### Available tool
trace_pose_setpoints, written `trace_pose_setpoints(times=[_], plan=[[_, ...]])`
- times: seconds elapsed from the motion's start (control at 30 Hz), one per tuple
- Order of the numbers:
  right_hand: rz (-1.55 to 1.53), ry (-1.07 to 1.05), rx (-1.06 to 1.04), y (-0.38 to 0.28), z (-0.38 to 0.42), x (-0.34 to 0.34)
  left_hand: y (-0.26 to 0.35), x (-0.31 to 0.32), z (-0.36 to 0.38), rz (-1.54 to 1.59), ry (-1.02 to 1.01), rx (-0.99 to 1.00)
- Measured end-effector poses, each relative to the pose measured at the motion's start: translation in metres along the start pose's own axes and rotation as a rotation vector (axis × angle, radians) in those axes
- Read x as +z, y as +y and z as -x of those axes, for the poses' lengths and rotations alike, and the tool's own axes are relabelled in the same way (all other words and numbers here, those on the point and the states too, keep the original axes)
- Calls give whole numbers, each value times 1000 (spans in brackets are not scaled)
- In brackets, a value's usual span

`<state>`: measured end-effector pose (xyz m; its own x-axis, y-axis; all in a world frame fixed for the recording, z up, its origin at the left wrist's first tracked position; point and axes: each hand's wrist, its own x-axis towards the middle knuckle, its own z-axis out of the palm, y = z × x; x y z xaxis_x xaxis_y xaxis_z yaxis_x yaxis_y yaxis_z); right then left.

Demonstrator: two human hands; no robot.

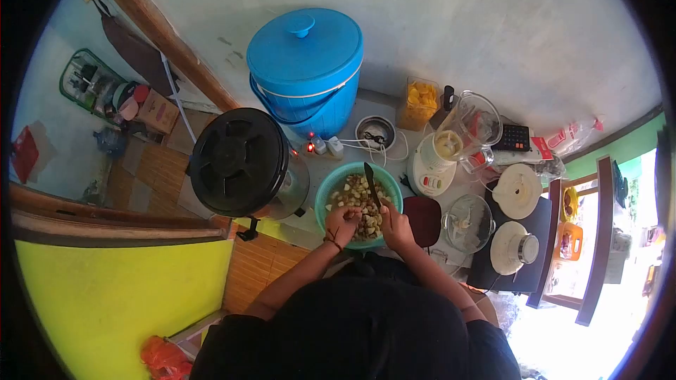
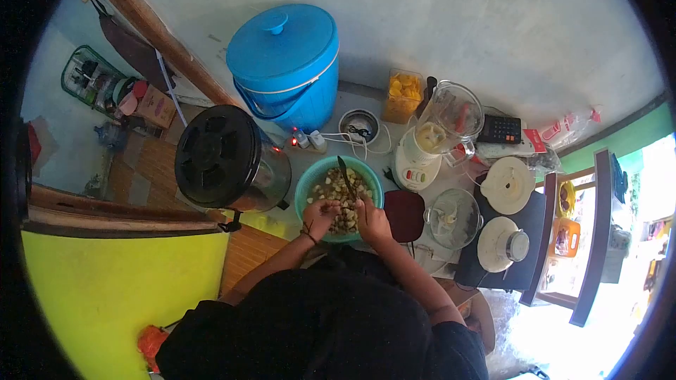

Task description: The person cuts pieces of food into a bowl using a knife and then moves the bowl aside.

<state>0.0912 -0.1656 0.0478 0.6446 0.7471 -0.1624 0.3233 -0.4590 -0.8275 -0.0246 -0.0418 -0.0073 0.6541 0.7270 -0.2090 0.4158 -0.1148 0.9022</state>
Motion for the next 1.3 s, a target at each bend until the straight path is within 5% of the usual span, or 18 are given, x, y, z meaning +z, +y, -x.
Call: trace_pose_setpoints(times=[0.23, 0.33, 0.43, 0.73, 0.83, 0.93, 1.03, 1.3], plan=[[-47, 15, 18, 1, -2, -1, -7, 7, -47, -358, -54, 524], [-26, 13, 51, 9, -6, 1, 5, 14, -56, -662, -350, 540], [-42, 20, 73, 10, -6, -1, -8, 19, -49, -803, -253, 671], [-54, 45, 52, 16, -10, 1, 0, -4, -34, -821, -396, 330], [-52, 35, 64, 17, -10, 3, 10, -15, -31, -437, -449, 96], [-50, 34, 60, 16, -10, 3, -3, -16, -25, -62, -274, 127], [-36, 34, 54, 9, -6, 1, -4, -18, -26, 353, -368, -37], [-53, 28, -64, 7, -2, 2, 1, -10, -22, 691, -359, -168]])
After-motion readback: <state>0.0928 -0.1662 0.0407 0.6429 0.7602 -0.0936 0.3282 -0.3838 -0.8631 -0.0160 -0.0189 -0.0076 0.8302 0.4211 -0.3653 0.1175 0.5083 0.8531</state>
